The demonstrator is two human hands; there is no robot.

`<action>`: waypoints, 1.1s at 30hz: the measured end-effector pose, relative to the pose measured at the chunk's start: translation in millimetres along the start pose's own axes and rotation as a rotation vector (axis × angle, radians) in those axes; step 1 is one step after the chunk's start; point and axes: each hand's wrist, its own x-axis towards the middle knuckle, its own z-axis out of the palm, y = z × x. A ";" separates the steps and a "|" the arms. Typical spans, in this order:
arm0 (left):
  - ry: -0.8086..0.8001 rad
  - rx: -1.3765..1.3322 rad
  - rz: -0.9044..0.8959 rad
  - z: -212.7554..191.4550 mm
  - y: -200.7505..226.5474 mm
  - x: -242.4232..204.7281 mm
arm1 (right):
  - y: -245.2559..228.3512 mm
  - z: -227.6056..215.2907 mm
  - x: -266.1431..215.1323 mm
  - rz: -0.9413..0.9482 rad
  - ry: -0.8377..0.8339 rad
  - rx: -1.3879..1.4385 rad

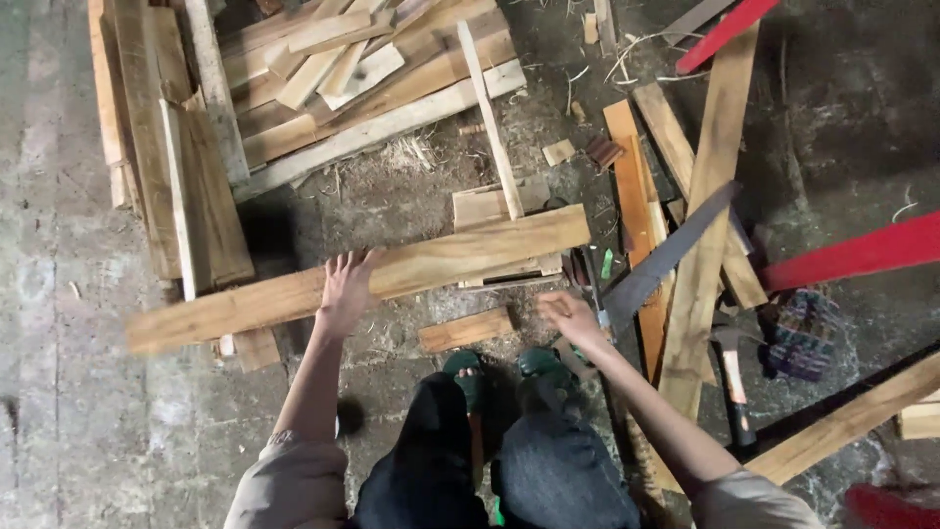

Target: Shaping a wooden plank by shaving it with a machete and marking it with a saw in a workshop.

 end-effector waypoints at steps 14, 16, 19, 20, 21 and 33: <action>-0.081 -0.159 -0.066 13.1 35.3 10.1 | 14.1 -33.5 26.1 0.103 0.172 0.079; -0.065 -0.127 -0.061 17.1 37.5 12.2 | 15.4 -30.9 27.9 0.091 0.115 0.102; -0.110 -0.188 -0.057 25.9 49.6 14.6 | -16.5 -26.1 0.3 0.103 0.063 0.014; -0.113 -0.187 -0.057 29.9 51.9 15.9 | 1.3 -25.3 11.7 0.106 0.062 0.016; -0.122 -0.198 -0.052 34.4 54.1 17.0 | 19.4 -24.2 23.1 0.100 0.072 -0.038; -0.100 -0.054 -0.078 -37.0 130.9 8.7 | 91.0 -47.8 -60.9 0.003 0.424 -0.068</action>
